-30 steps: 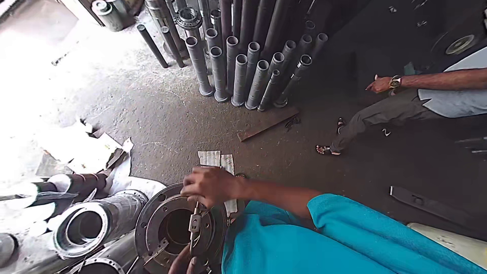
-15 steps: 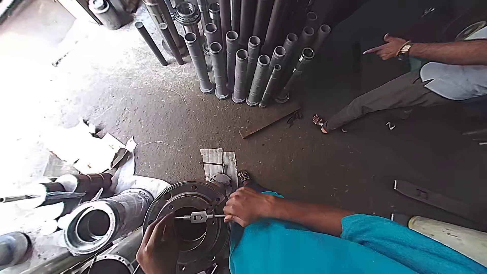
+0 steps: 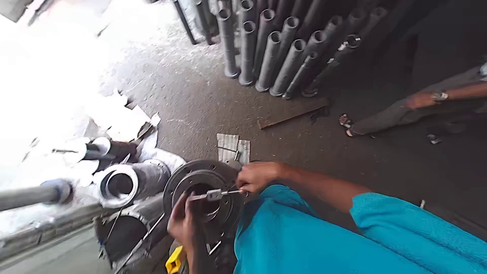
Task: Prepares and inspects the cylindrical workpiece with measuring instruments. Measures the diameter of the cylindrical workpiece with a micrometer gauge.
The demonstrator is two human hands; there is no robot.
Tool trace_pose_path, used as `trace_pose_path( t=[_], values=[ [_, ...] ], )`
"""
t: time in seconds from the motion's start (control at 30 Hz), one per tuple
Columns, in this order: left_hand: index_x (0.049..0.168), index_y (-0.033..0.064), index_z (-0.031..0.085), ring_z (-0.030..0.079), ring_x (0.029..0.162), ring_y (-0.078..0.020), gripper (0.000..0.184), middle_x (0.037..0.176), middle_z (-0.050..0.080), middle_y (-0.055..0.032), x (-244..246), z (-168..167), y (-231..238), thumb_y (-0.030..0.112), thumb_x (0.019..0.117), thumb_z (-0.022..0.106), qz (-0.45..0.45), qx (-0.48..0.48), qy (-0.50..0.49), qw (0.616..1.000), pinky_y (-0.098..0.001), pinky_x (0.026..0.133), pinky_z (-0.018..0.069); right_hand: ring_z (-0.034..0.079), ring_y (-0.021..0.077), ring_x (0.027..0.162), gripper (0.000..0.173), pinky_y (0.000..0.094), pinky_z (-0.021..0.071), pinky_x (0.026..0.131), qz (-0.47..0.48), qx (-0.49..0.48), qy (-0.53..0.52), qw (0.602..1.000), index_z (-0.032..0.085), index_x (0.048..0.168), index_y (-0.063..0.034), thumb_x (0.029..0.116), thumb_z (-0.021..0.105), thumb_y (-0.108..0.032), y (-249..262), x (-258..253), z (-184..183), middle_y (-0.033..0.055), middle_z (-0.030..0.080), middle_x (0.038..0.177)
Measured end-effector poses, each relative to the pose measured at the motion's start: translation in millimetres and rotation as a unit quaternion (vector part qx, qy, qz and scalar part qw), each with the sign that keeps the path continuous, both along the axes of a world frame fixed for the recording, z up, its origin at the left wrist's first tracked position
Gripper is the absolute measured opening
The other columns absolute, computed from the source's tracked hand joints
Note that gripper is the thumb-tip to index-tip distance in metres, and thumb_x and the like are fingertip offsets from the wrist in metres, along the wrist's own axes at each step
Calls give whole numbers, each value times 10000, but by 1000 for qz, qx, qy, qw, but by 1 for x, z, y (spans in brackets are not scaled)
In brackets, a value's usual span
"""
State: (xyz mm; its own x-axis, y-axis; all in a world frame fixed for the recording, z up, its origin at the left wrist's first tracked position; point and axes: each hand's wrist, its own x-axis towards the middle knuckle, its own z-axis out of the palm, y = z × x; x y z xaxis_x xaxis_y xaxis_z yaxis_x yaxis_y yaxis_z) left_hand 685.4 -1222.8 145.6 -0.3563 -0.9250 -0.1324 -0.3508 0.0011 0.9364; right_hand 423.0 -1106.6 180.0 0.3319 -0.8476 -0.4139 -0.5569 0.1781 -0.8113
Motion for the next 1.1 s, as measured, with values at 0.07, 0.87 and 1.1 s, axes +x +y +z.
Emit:
trace_pose_path(
  t=[0.07,0.87,1.1],
  values=[
    [1213,-73,672,753,962,-177,263,1109,747,-150,-32,7,-26,49,983,630,-41,-6,-27,999,-369,886,636,665,166,623,317,429,567,662,1,58,-68,996,738,970,-29,1080,516,-226,11,26,-8,63,715,746],
    [1092,55,779,725,851,-68,222,968,766,-49,33,20,82,154,955,635,-132,-214,-198,947,-224,773,596,697,309,903,239,539,556,767,-34,-218,160,962,720,1098,-160,1042,553,-321,-68,-17,-23,85,707,919],
    [1119,87,785,728,826,-207,250,935,756,-88,38,19,61,160,972,597,-198,-307,-268,891,-351,718,594,696,297,910,313,459,571,724,-148,-270,197,931,696,1183,-130,1060,520,-358,-23,6,-43,96,698,953]
  ],
)
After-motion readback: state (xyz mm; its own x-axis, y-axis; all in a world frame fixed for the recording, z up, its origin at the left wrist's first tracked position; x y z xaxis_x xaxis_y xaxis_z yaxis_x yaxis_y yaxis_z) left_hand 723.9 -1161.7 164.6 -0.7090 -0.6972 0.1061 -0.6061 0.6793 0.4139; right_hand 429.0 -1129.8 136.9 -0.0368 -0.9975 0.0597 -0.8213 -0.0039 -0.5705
